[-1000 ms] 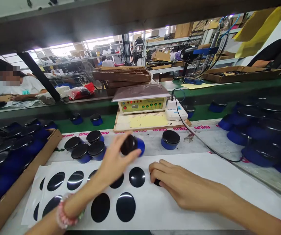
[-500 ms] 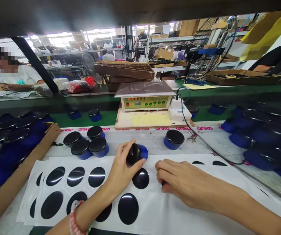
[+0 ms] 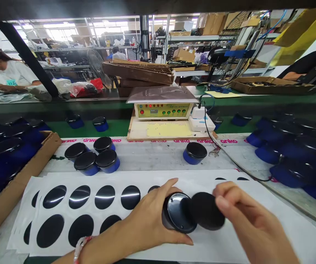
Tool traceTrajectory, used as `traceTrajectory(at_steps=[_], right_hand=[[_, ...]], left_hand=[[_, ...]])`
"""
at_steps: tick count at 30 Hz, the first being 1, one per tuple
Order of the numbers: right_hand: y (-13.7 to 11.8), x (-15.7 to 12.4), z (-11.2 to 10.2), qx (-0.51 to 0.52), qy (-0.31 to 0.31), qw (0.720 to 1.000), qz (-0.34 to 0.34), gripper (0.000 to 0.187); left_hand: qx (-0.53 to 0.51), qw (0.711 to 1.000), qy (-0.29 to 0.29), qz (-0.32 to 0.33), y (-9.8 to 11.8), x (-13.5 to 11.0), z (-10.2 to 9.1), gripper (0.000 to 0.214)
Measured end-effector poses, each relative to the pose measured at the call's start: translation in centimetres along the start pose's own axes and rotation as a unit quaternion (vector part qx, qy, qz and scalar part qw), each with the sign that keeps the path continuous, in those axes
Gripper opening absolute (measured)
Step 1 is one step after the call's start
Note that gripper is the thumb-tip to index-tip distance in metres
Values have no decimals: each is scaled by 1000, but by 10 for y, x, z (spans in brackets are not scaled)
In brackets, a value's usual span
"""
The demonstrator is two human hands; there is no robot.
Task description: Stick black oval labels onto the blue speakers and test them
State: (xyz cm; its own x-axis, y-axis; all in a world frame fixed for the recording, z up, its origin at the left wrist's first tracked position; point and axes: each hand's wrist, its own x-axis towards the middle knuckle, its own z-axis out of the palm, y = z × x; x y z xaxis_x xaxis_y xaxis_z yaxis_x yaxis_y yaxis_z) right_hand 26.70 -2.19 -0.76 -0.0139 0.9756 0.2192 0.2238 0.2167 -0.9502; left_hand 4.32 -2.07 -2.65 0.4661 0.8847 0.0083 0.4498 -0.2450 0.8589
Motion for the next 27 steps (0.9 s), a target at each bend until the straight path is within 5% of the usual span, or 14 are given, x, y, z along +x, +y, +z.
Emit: traceTrajectory(at_steps=[4, 8, 27], right_hand=[[8, -7, 38, 132, -26, 982, 129, 30], [4, -9, 48, 157, -14, 973, 171, 32], [8, -8, 45, 11, -24, 997, 70, 28]], left_hand=[[-19, 1000, -9, -12, 0, 1, -1, 106], [-11, 1000, -7, -14, 1, 0, -1, 101], [9, 1000, -4, -12, 2, -2, 1, 95]])
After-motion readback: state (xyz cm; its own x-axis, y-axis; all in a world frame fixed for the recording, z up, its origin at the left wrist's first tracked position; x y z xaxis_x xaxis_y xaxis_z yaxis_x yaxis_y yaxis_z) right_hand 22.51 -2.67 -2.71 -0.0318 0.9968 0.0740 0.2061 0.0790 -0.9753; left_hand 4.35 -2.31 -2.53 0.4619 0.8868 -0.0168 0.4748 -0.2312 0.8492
